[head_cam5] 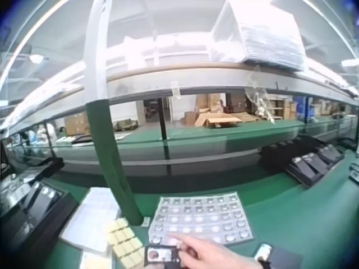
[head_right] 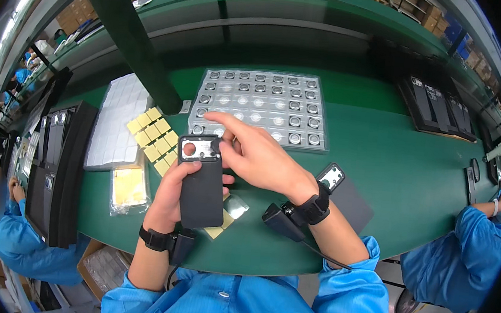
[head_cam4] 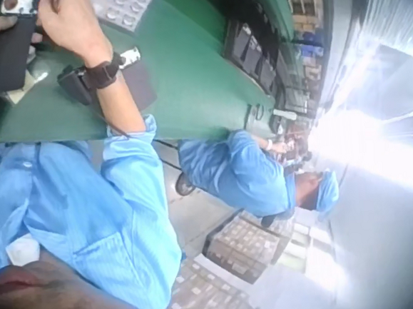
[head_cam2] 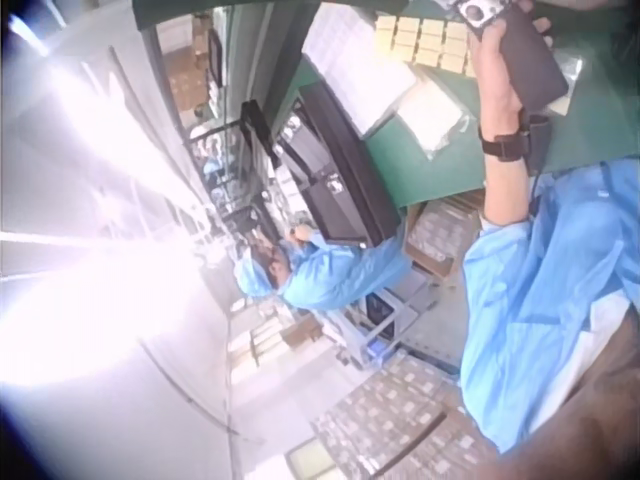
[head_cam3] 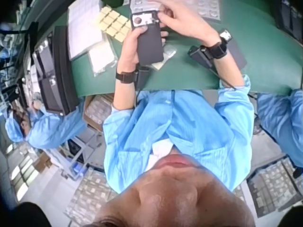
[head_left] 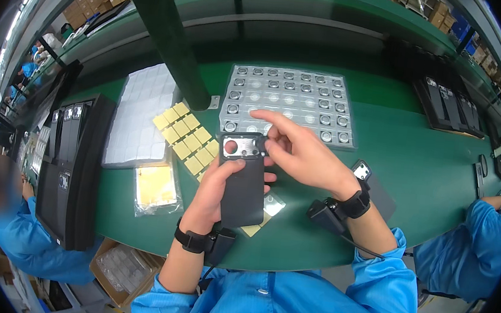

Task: Sticking protective stickers onto the back and camera lens area of mobile phones in a production line.

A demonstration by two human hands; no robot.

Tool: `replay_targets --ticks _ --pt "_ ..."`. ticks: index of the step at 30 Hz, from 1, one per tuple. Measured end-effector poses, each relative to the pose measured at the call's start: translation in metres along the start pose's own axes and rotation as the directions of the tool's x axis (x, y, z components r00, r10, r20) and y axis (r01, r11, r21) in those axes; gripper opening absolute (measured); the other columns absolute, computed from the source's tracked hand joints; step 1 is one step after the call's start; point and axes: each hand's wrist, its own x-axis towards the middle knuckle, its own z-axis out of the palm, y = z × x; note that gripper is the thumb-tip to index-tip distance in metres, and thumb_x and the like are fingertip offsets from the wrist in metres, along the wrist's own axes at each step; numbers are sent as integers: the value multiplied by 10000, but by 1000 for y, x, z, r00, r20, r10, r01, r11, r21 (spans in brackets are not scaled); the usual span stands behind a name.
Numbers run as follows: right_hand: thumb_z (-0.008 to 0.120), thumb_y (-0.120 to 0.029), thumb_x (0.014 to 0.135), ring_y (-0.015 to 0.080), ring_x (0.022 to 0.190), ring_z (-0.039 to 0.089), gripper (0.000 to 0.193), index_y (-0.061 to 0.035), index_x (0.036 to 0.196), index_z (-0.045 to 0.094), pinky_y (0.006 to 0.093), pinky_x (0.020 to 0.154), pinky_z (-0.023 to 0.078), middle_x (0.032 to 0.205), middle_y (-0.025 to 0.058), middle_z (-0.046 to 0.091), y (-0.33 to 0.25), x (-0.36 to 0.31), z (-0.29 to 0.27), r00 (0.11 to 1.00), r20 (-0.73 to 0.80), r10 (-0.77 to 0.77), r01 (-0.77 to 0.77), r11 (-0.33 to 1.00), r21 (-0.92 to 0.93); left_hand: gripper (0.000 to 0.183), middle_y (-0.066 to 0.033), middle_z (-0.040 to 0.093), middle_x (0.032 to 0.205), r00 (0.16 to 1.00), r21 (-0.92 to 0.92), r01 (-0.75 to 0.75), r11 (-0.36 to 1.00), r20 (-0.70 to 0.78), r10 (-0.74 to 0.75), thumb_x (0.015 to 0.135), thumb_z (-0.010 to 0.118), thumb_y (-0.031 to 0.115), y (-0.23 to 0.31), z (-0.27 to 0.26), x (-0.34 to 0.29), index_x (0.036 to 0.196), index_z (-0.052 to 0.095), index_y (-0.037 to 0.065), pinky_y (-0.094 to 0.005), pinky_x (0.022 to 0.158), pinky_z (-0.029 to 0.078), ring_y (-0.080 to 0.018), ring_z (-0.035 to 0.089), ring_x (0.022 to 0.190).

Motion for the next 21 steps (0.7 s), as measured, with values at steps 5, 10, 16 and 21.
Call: replay_targets --ticks 5,10,16,21 --pt "555 -44 914 118 716 595 274 -30 1181 617 276 634 484 856 49 614 12 1 4 992 98 80 -70 992 -100 396 -196 568 1202 999 64 -13 998 38 10 999 437 129 -2 6 2 1375 342 44 -403 823 582 -323 661 1018" --pt "583 -65 913 100 714 610 243 -6 1145 627 267 530 503 834 63 604 7 -1 18 995 84 -45 53 994 -96 379 -175 561 1222 1000 157 -16 987 3 16 1013 414 122 -5 7 2 1377 344 47 -376 831 580 -266 655 1031" --pt "584 -83 916 113 690 604 202 -23 1089 670 279 502 509 859 63 622 -4 -3 33 973 29 229 -230 963 143 348 -148 561 1200 985 140 -159 977 -46 166 1022 399 127 -7 6 3 1360 360 50 -387 812 575 -237 631 1039" --pt "613 -93 898 111 711 584 212 -35 1096 658 280 622 497 853 39 643 -13 -3 32 961 -21 275 -267 946 183 362 -131 547 1204 995 92 -89 992 -26 92 1002 383 99 -1 12 -3 1363 371 70 -372 817 556 -225 611 1025"
